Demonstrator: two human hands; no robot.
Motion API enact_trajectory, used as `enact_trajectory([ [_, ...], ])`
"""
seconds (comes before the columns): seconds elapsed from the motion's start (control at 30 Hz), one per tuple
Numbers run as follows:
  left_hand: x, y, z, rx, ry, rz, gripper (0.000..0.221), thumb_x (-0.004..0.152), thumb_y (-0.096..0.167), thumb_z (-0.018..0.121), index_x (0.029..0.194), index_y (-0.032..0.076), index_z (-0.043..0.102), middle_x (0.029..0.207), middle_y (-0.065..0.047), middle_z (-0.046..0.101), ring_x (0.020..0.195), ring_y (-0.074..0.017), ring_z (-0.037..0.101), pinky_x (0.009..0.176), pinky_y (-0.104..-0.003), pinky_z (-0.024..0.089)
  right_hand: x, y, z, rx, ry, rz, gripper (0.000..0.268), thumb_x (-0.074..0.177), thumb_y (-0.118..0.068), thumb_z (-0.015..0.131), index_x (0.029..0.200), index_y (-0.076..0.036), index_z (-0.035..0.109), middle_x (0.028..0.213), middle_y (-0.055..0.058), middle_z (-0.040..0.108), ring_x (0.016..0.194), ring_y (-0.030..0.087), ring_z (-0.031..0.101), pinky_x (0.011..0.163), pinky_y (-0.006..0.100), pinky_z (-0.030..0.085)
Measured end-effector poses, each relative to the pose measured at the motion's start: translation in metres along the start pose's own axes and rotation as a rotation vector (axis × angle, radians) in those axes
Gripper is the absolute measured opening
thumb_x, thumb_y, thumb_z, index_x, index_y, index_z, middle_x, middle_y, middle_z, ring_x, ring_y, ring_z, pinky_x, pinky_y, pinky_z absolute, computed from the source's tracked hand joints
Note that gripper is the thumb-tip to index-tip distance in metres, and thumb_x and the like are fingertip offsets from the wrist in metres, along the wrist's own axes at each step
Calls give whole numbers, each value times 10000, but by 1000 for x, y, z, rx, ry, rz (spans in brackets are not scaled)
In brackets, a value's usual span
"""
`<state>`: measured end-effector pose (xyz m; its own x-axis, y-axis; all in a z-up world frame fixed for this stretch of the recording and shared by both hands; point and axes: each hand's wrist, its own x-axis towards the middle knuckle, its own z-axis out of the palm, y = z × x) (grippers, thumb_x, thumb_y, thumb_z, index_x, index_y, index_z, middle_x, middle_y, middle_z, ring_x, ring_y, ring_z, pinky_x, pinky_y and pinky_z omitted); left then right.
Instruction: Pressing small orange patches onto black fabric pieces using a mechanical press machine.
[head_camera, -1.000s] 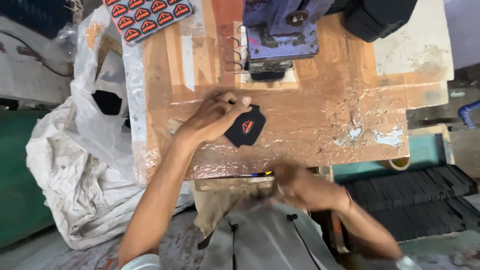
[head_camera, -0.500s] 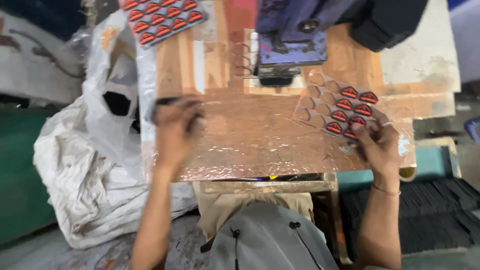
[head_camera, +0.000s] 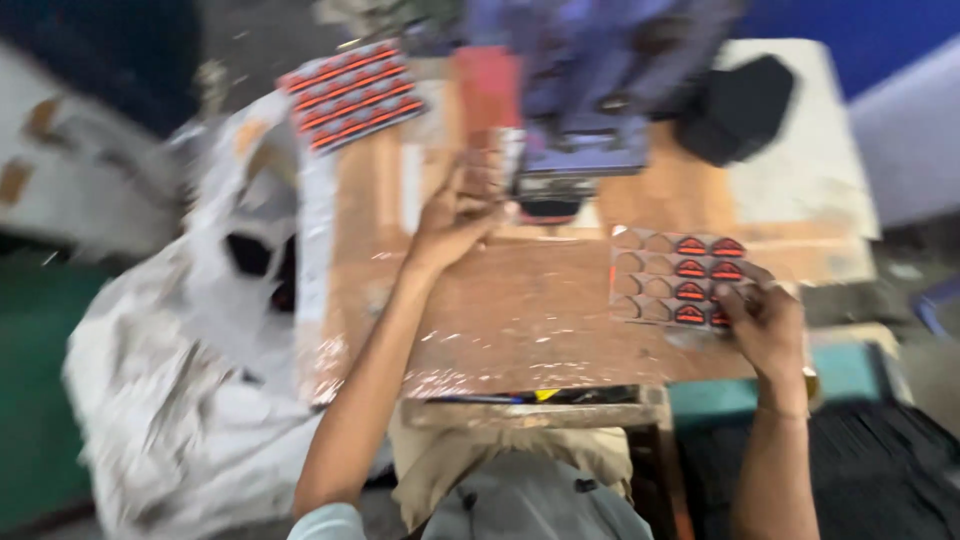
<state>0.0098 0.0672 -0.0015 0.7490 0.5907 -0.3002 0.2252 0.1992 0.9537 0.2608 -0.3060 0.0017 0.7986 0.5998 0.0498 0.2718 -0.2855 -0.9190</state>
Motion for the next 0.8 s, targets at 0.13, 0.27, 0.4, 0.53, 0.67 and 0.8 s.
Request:
enact_trajectory([
  [0.13, 39, -4, 33, -167, -119, 257, 1167, 822, 93, 854, 1677, 148, 61, 1057, -177, 700, 796, -189, 703, 593, -279, 574, 4, -47, -28, -433, 84, 184, 407, 963, -160, 747, 1326, 2, 664, 916, 160, 763, 778, 202, 720, 685, 338, 556],
  [0.27, 48, -2, 43, 103, 46, 557, 1151, 688, 25, 914, 1616, 93, 236, 1302, -117, 688, 1096, -258, 727, 840, -346, 626, 57, -99, -15, -843, 245, -563, 532, 939, -274, 857, 1348, 5, 661, 1280, 222, 705, 1189, 403, 658, 1022, 486, 521],
  [0.4, 41, 7, 38, 290, 135, 427, 1064, 675, 33, 885, 1594, 107, 354, 1319, -134, 712, 1195, -297, 726, 1023, -345, 563, 142, -118, 11, -822, 229, -844, 603, 851, -263, 907, 1344, 12, 694, 1320, 246, 687, 1209, 443, 649, 1020, 486, 525],
  [0.53, -34, -17, -17, 245, 36, 551, 1082, 691, -33, 882, 1610, 67, 320, 1566, -222, 451, 1409, -330, 492, 1171, -386, 400, 176, -90, 4, -644, 51, -617, 432, 818, -231, 911, 1165, -28, 753, 1229, 198, 733, 1017, 360, 725, 886, 424, 581],
  [0.67, -113, -24, -66, 266, 96, 272, 1080, 719, 12, 821, 1639, 113, 266, 1505, -150, 554, 1290, -223, 587, 1057, -320, 473, 173, -89, -2, -526, -32, -494, 324, 884, -200, 877, 1149, -39, 781, 1200, 174, 741, 936, 304, 725, 796, 382, 585],
  [0.8, -144, 4, -98, 470, 260, 7, 1198, 676, 139, 843, 1696, 171, 215, 1322, -149, 732, 1112, -202, 720, 954, -329, 551, 103, -96, 21, -645, 359, -822, 91, 1143, -55, 729, 1138, 28, 691, 1081, 162, 706, 977, 326, 670, 845, 437, 512],
])
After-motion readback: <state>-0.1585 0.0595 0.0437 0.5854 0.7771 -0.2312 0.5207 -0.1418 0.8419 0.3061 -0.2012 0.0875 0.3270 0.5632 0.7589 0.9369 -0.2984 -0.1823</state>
